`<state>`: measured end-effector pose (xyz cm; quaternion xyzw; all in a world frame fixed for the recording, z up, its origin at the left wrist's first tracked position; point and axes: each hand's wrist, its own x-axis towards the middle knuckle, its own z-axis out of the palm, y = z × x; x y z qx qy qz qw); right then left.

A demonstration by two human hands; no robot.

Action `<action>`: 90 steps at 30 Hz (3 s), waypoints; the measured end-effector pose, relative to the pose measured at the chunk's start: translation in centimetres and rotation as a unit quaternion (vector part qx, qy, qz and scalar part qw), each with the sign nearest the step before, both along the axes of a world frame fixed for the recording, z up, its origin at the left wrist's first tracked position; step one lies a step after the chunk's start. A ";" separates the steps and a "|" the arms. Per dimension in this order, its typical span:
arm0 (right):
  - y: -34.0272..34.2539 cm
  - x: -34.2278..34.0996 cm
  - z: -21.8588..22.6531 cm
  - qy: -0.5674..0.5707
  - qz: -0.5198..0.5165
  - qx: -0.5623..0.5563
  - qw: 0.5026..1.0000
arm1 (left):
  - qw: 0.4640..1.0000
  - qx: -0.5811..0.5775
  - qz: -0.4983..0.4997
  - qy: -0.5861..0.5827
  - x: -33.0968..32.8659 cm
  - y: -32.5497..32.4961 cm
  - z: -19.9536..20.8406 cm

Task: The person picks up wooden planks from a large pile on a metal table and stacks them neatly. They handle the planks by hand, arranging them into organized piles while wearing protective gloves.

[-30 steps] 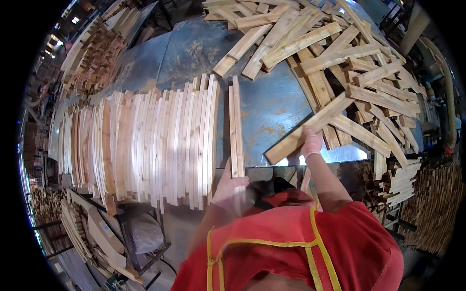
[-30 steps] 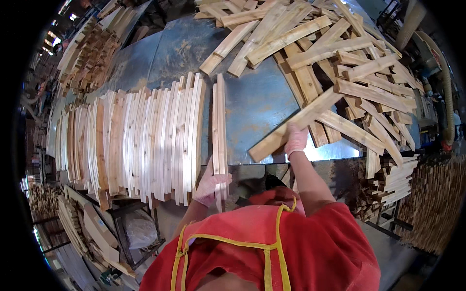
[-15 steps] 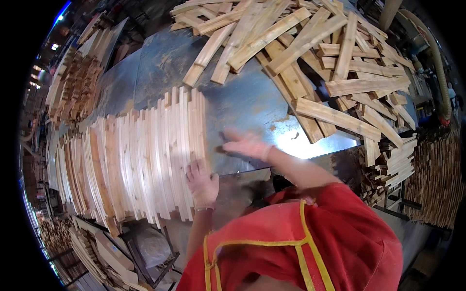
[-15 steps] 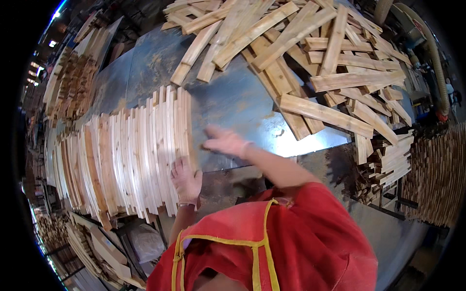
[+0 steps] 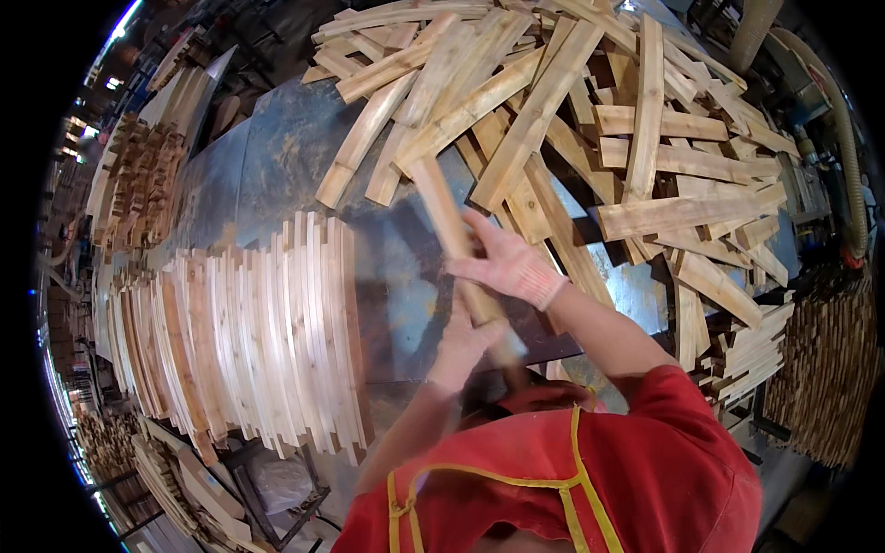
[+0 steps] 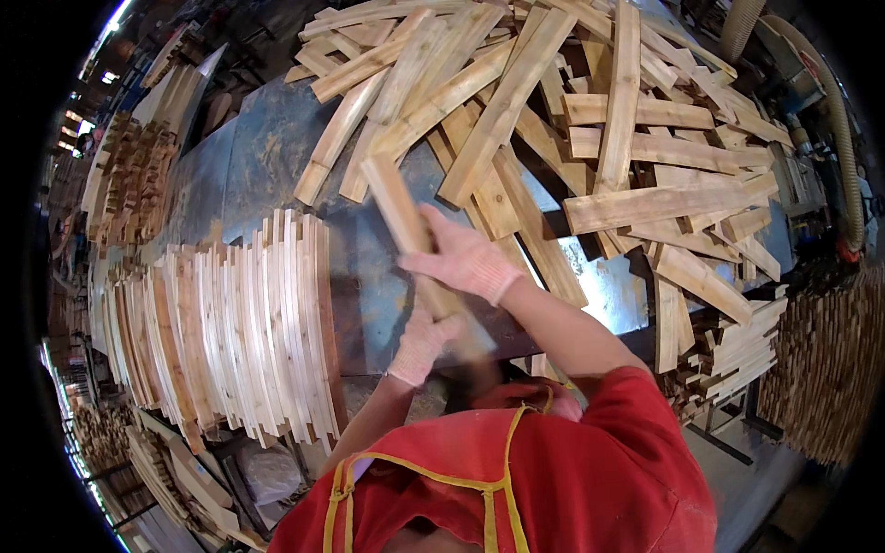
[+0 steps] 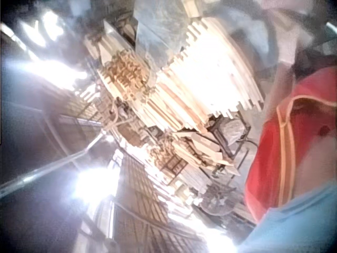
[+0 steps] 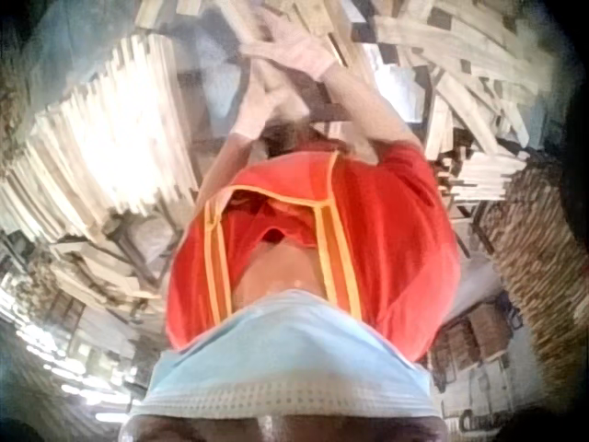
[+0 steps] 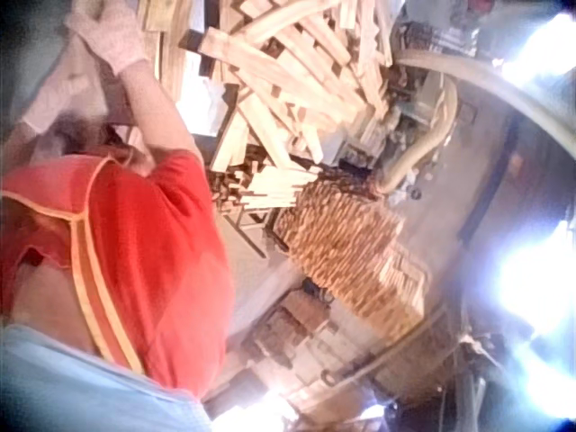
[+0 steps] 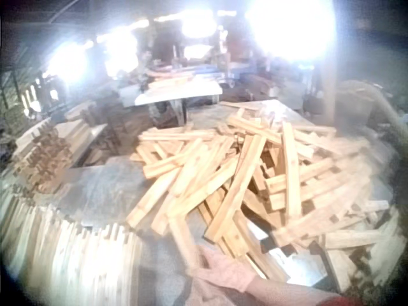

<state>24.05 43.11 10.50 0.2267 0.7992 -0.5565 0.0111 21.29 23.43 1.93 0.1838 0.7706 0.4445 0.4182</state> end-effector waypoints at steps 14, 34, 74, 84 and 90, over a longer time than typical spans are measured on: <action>12.7 -6.9 -6.9 0.111 -0.467 -0.229 0.847 | 0.740 -0.446 -0.048 0.502 -9.7 -13.0 -0.4; -11.3 3.4 -12.9 -0.056 -0.313 -0.191 0.929 | 0.980 -0.103 -0.051 0.161 -1.4 -15.1 -3.4; -1.2 4.3 -8.1 -0.162 -0.264 0.348 0.885 | 0.765 -0.269 -0.090 0.578 -3.7 -17.1 -1.5; -17.5 8.2 -6.4 -0.005 -0.156 0.052 0.986 | 0.992 0.017 -0.022 0.126 -1.3 -10.3 4.6; -6.0 0.5 -6.2 -0.036 -0.206 0.375 0.903 | 0.963 -0.175 0.055 0.198 -4.3 -11.1 -0.6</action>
